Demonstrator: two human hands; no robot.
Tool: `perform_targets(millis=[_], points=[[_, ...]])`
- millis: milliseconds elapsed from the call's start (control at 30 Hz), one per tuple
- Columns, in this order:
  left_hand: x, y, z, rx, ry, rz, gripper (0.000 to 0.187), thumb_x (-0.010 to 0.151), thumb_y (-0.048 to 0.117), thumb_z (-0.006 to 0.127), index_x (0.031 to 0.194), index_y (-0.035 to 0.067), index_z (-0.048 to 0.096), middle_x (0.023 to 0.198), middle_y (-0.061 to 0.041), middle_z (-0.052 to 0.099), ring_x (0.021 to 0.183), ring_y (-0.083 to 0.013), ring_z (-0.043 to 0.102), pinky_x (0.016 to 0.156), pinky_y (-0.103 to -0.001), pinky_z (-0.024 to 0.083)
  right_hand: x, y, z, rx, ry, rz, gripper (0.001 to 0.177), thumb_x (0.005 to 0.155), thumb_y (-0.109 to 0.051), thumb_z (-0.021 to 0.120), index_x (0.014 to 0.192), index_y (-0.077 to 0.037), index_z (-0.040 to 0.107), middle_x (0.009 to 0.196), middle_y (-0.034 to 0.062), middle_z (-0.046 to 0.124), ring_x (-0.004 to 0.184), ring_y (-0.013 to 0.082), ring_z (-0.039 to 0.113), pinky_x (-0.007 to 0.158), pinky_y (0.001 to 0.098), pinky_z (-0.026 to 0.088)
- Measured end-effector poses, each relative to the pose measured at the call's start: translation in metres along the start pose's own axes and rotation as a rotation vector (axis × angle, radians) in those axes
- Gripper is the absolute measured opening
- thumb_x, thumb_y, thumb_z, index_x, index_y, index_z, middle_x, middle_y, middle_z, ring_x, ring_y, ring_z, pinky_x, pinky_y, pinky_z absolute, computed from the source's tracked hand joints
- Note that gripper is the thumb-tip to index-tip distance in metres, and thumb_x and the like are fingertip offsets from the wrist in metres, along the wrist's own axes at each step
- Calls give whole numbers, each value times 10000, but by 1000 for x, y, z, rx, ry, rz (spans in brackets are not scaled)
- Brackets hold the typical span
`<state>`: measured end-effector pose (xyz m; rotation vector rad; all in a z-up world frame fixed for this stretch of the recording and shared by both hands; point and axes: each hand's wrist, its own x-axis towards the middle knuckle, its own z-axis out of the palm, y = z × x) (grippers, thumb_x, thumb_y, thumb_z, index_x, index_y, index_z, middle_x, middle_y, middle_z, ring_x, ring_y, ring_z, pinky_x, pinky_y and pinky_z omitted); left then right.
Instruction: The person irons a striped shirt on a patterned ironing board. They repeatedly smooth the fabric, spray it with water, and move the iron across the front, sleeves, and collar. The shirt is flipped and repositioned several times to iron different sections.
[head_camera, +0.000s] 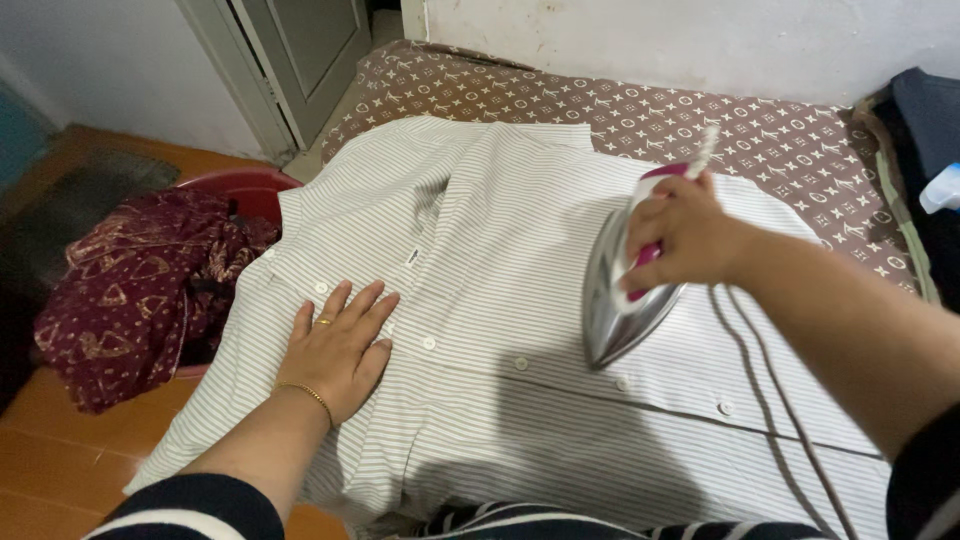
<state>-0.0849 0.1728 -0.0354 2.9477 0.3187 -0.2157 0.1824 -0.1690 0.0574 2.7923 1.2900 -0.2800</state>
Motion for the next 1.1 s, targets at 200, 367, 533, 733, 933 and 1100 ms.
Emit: perform_targets(millis=[200,367,533,733,933,1100], points=[[0,0,0,0,13,2,649,958,414,367,1600,387,279,1677,102,165,1532,-199,69,1216,-506,33,-16,48,-3,-34,-26,105,347,570,-526,899,795,-268,841,1053,-131,743,1430,270,311,1216,610,24],[-1,0,2,2,10,-13,651,955,426,373,1598,390,282,1661,111,172,1538,-193,72,1222,-503,39,-51,19,-4,3,89,-95,356,509,-516,935,725,-261,814,875,-122,709,1303,277,391,1201,555,124],[2,-1,2,17,0,2,640,968,434,329,1603,385,262,1707,99,154,1528,-206,50,1209,-505,27,-81,-24,-16,-4,-103,-7,326,576,-499,921,746,-247,802,979,-94,699,1364,256,321,1220,582,16],[2,-1,4,19,-22,-22,644,965,441,326,1604,402,256,1665,115,148,1539,-195,49,1222,-497,32,-94,-34,-19,-30,-134,-9,338,612,-513,899,782,-241,790,1046,-80,685,1382,246,302,1219,603,2],[0,0,3,21,9,-14,642,965,434,343,1602,393,274,1661,105,170,1536,-199,70,1221,-502,39,-74,-12,-28,-225,-94,206,498,669,-692,786,932,-270,797,1017,-49,747,1266,200,534,1218,471,324],[0,1,3,18,23,-7,650,958,429,356,1601,383,277,1659,93,174,1532,-207,76,1217,-503,41,-52,-29,-35,-159,-285,763,707,926,-781,446,1190,-195,741,1226,120,739,1182,314,685,1023,489,535]])
